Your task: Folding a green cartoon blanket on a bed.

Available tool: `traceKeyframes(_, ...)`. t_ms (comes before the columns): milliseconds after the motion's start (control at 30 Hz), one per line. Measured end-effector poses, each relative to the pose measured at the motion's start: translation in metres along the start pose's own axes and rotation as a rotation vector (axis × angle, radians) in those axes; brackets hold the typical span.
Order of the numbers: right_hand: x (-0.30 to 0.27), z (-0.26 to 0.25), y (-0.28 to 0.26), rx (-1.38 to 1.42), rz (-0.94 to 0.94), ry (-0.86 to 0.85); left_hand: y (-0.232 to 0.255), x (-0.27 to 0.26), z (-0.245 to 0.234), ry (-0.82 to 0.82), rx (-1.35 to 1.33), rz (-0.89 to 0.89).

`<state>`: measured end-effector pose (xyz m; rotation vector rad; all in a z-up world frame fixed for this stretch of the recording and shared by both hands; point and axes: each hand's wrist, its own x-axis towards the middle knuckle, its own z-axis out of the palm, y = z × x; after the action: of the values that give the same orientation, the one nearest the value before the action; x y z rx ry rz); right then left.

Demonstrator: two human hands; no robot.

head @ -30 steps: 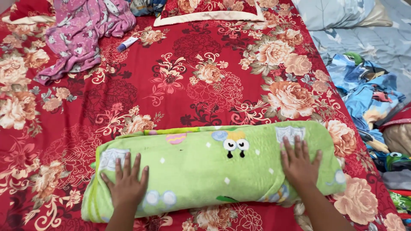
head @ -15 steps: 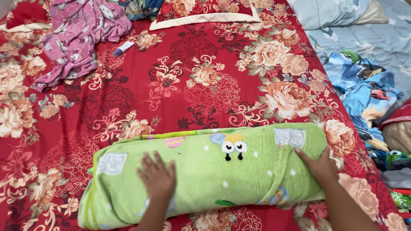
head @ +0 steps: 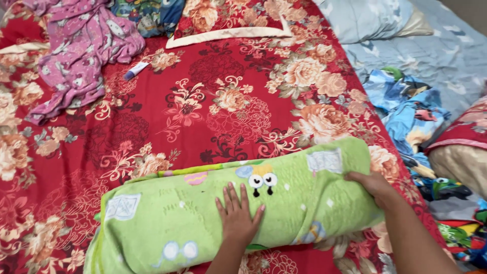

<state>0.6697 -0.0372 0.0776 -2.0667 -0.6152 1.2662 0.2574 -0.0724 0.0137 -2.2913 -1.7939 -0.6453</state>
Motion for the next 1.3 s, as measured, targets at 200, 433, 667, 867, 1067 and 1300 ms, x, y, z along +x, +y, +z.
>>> traceKeyframes(200,0.004,-0.005,-0.039,-0.148,-0.136,0.131,0.03,0.037,-0.053,-0.792,-0.117,-0.224)
traceKeyframes(433,0.01,-0.066,-0.063,-0.471,-0.177,0.35,0.046,0.054,-0.045,-0.88,-0.352,-0.069)
traceKeyframes(667,-0.034,-0.036,-0.107,-0.809,-0.125,0.723,0.022,0.068,-0.028,-0.819,-0.631,-0.024)
traceKeyframes(867,-0.086,0.065,-0.147,-0.974,-0.249,0.517,0.021,0.094,-0.003,-0.756,-1.167,-0.471)
traceKeyframes(1067,-0.121,0.159,-0.147,-1.113,-0.333,0.288,0.021,0.13,-0.06,-0.782,-1.703,-0.786)
traceKeyframes(1300,-0.151,0.213,-0.143,-0.97,-0.298,-0.101,0.009,0.137,-0.086,-0.838,-1.618,-0.976)
